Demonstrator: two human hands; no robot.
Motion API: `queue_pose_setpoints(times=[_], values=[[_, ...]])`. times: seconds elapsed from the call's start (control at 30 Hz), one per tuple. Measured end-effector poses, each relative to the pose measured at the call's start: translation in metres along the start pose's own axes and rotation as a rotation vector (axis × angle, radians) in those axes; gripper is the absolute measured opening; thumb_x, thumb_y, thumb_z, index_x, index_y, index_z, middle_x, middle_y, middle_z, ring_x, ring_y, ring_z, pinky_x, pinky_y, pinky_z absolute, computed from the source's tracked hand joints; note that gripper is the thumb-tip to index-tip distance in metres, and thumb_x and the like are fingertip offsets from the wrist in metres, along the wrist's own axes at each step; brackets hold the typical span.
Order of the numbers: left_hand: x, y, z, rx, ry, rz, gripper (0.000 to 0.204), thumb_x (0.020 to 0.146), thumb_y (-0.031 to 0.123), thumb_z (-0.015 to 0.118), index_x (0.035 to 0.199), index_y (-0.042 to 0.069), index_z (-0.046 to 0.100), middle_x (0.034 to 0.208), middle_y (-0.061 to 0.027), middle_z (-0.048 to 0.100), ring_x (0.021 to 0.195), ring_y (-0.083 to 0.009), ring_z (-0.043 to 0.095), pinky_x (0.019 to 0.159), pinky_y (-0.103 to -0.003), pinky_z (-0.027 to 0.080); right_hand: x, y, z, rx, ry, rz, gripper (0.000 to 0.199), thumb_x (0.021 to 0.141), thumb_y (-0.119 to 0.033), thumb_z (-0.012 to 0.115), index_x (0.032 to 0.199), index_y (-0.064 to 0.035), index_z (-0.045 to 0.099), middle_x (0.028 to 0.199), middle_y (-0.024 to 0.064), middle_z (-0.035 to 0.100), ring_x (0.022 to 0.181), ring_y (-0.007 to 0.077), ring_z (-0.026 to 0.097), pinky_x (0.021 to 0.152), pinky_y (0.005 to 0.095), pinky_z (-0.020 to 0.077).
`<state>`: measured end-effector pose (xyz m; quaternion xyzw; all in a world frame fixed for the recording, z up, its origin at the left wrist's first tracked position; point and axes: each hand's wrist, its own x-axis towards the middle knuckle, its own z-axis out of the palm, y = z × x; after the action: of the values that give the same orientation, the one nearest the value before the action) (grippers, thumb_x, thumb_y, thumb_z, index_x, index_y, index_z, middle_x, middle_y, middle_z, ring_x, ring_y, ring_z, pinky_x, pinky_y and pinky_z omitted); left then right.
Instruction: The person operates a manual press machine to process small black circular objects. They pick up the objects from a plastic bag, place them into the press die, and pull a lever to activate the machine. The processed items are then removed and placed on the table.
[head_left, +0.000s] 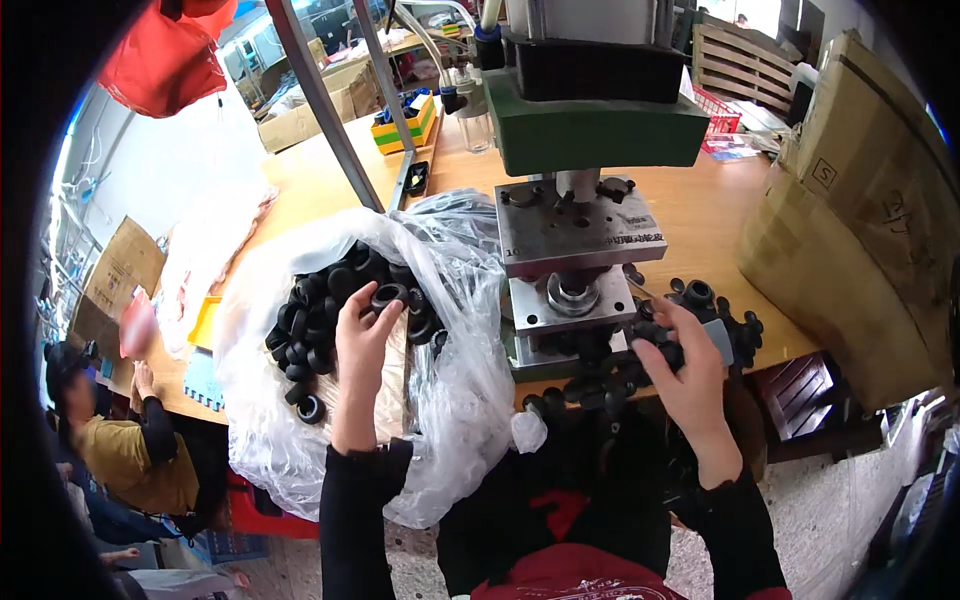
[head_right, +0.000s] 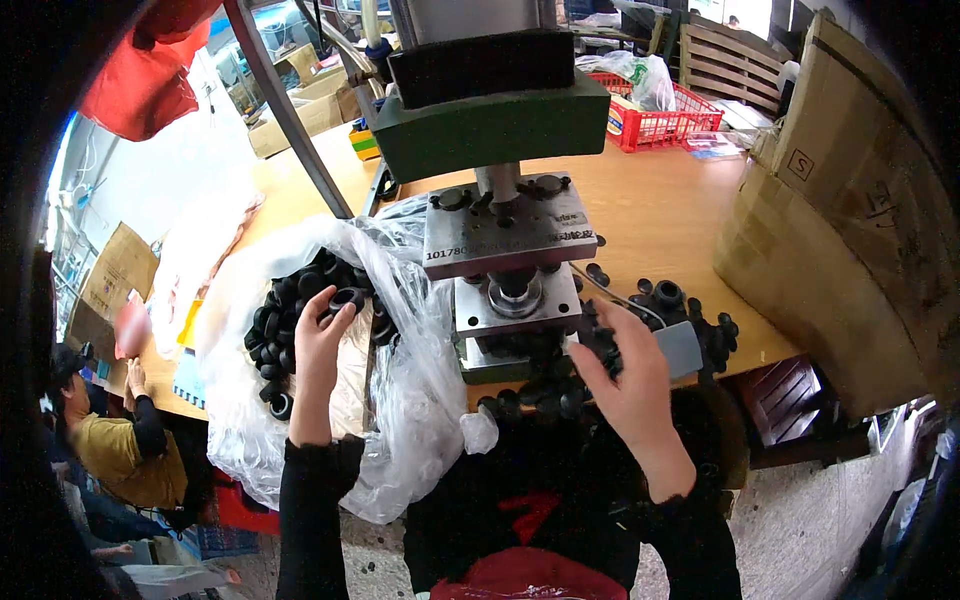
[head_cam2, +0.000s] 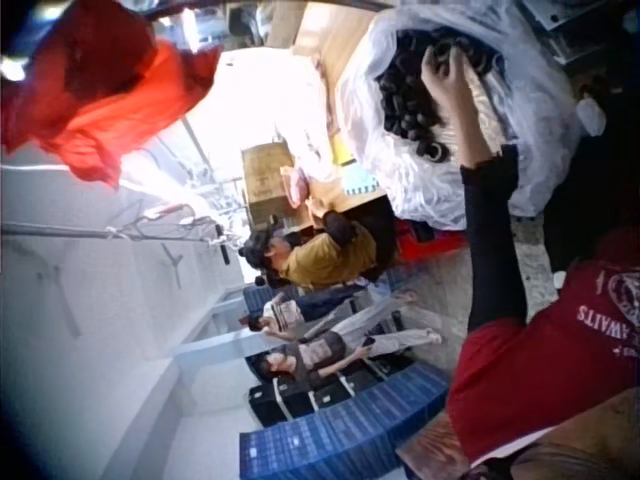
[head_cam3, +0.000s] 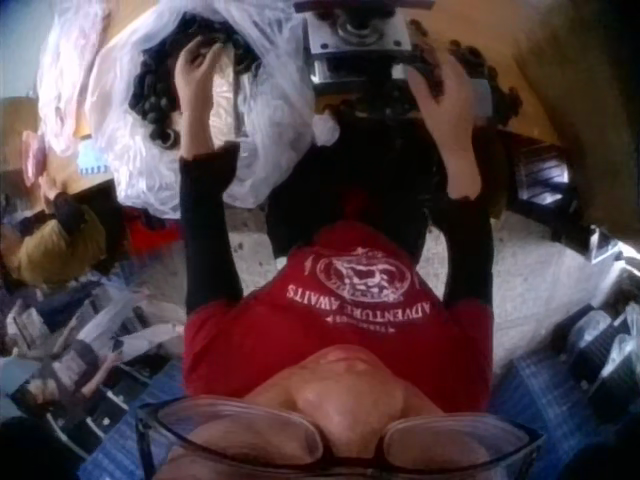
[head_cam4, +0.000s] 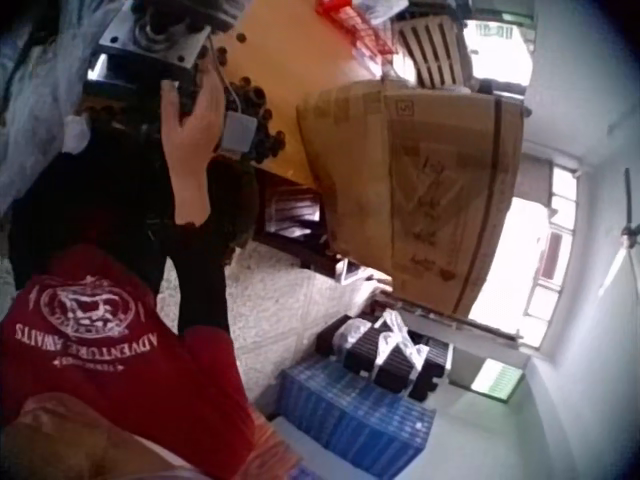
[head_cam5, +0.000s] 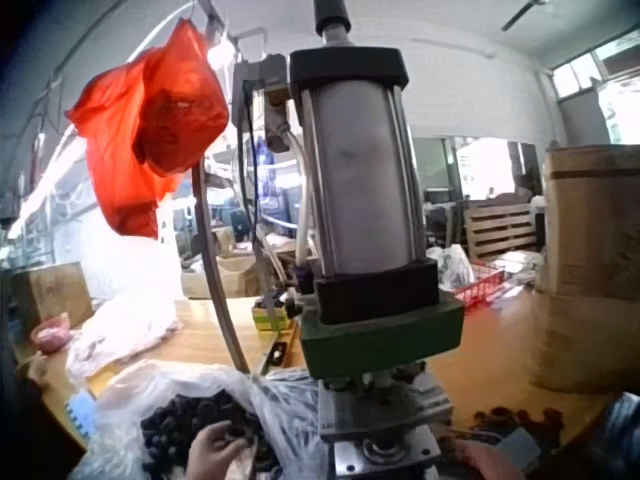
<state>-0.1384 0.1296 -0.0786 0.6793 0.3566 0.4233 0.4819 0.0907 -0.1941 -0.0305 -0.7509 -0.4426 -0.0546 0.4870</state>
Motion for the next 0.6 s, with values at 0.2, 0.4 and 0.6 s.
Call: queue_pose_setpoints(times=[0.2,0.4,0.6], values=[[-0.089,0.095,0.015,-0.394,-0.187,-0.103,0.055,0.078,-0.010,0.070,0.128,-0.003,0.048,0.122,-0.0118,0.058,0.108,-0.0176,0.061,0.093,-0.029,0.051,0.060,-0.039,0.061,0.011,0.123,-0.018,0.046,0.080,-0.031,0.077,0.110,-0.0001,0.060,0.107,0.0166,0.061,0.092,0.0325,0.060,0.082,0.0390,0.0483],[-0.104,0.114,0.032,-0.382,-0.390,-0.129,0.066,0.076,-0.007,0.075,0.135,-0.004,0.046,0.115,-0.0105,0.063,0.108,-0.0169,0.062,0.095,-0.030,0.050,0.053,-0.013,0.076,-0.089,0.167,-0.048,0.044,0.078,-0.030,0.078,0.107,-0.0011,0.062,0.100,0.0131,0.063,0.089,0.0293,0.060,0.078,0.0373,0.0485],[-0.126,0.112,0.050,-0.316,-0.506,-0.100,0.060,0.078,-0.003,0.075,0.131,-0.002,0.047,0.113,-0.0088,0.062,0.103,-0.0133,0.062,0.095,-0.029,0.048,-0.023,0.012,0.011,-0.014,0.178,0.217,0.044,0.079,-0.025,0.077,0.111,0.0003,0.062,0.100,0.0139,0.063,0.090,0.0280,0.063,0.081,0.0363,0.0497]])
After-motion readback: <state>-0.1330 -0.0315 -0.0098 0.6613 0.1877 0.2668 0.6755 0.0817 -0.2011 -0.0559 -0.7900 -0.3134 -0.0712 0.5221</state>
